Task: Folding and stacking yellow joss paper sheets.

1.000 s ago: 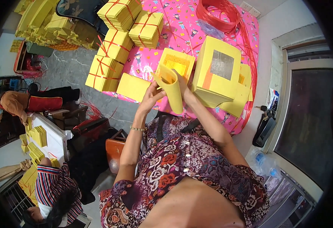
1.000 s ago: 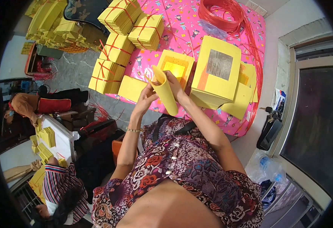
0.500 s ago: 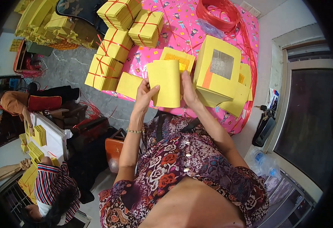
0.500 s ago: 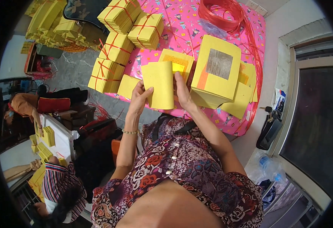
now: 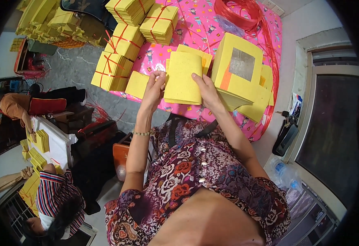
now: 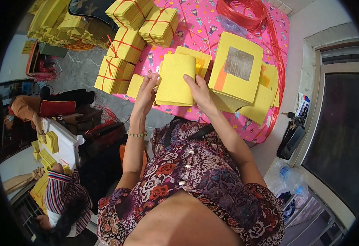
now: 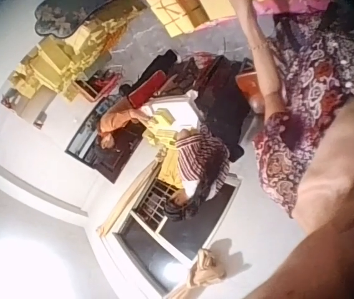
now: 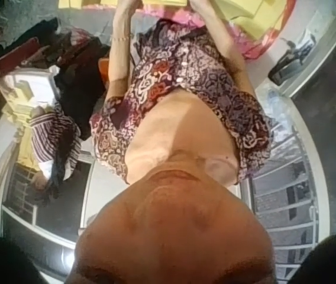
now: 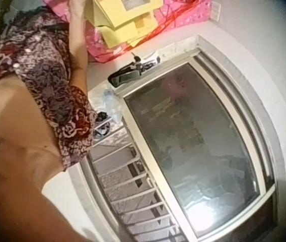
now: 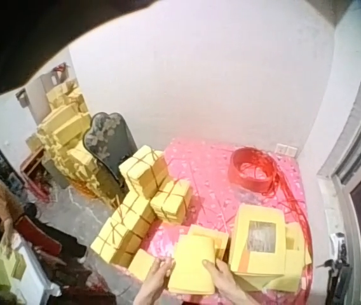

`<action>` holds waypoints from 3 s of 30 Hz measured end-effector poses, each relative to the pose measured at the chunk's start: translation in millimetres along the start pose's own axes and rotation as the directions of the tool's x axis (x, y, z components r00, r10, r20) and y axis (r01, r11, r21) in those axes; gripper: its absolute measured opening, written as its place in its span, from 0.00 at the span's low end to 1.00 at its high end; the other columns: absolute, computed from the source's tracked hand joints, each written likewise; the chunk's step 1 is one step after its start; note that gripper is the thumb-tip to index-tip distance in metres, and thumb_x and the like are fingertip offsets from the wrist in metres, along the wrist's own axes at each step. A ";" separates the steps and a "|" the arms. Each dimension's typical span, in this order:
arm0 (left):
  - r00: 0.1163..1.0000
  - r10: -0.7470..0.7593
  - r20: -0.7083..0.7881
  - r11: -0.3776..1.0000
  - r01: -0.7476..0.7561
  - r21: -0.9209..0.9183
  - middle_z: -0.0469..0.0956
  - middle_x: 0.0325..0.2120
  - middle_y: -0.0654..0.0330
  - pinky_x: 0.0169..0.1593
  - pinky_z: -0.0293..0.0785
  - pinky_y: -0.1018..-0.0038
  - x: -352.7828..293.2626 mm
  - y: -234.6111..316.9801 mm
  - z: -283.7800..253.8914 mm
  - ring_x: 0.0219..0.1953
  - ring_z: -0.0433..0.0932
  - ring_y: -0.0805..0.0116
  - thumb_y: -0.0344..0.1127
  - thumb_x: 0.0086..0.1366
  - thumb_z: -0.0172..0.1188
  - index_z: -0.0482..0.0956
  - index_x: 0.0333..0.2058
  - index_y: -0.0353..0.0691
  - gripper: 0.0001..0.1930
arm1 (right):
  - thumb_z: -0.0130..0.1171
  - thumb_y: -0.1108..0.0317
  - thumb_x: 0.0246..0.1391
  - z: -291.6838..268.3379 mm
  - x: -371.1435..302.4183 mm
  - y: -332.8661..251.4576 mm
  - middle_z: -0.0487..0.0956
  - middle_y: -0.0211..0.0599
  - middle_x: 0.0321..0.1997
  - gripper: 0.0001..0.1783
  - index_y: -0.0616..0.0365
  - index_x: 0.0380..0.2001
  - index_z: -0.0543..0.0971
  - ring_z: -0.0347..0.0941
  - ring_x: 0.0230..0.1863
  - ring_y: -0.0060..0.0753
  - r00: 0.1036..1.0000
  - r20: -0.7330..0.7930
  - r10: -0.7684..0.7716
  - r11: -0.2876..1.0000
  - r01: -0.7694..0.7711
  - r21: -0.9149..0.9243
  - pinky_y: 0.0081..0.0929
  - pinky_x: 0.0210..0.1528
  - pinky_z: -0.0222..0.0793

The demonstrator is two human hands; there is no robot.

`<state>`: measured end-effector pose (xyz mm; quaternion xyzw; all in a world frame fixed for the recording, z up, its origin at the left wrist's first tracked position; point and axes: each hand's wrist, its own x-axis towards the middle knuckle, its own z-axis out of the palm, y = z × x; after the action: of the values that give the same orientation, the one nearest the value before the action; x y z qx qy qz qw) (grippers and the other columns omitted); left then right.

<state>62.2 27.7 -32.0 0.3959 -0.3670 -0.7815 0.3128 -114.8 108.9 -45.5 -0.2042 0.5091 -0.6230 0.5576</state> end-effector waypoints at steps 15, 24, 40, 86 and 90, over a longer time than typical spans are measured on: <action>0.985 -0.045 0.165 0.992 0.024 0.124 0.71 0.51 0.53 0.55 0.66 0.72 14.3 13.0 19.0 0.52 0.71 0.66 0.31 0.67 0.48 0.59 0.58 0.31 0.22 | 0.52 0.65 0.61 -0.3 -2.6 -10.1 0.76 0.36 0.46 0.21 0.66 0.53 0.66 0.72 0.44 0.21 0.990 0.131 -0.043 0.994 0.057 -0.098 0.20 0.46 0.70; 0.975 0.133 0.177 0.967 -0.167 0.195 0.70 0.52 0.54 0.55 0.67 0.72 5.9 5.2 30.6 0.52 0.70 0.68 0.30 0.67 0.48 0.58 0.58 0.32 0.22 | 0.52 0.65 0.61 0.1 -8.0 -16.4 0.74 0.37 0.46 0.23 0.66 0.54 0.63 0.71 0.45 0.23 0.972 0.180 -0.152 0.941 0.198 -0.273 0.23 0.48 0.69; 0.868 0.475 0.143 0.851 -0.495 0.177 0.71 0.47 0.56 0.51 0.67 0.75 -30.6 5.1 58.5 0.48 0.70 0.72 0.31 0.68 0.50 0.60 0.57 0.32 0.21 | 0.55 0.65 0.58 19.2 -49.1 -34.1 0.73 0.39 0.44 0.24 0.65 0.53 0.62 0.70 0.45 0.24 0.906 0.101 -0.410 0.833 0.417 -0.364 0.25 0.46 0.68; 0.958 0.263 0.111 0.932 -0.282 0.227 0.71 0.49 0.54 0.52 0.68 0.75 -42.8 -3.6 64.5 0.50 0.70 0.70 0.29 0.67 0.50 0.59 0.56 0.30 0.21 | 0.53 0.61 0.60 -15.0 -25.4 -43.7 0.74 0.25 0.24 0.15 0.65 0.30 0.75 0.65 0.25 0.13 0.980 0.046 -0.195 0.947 0.200 -0.252 0.18 0.27 0.63; 0.960 0.257 0.110 0.940 -0.275 0.201 0.68 0.52 0.54 0.54 0.66 0.74 -54.0 -7.5 59.5 0.52 0.68 0.70 0.29 0.68 0.49 0.55 0.59 0.31 0.24 | 0.53 0.62 0.60 -18.1 -24.9 -39.1 0.73 0.25 0.23 0.15 0.65 0.28 0.75 0.64 0.24 0.13 0.972 0.082 -0.219 0.912 0.233 -0.337 0.18 0.25 0.61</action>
<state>36.7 93.2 7.7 0.3416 -0.5119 -0.7035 0.3554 -141.4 133.3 -11.2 -0.3691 0.5712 -0.5802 0.4482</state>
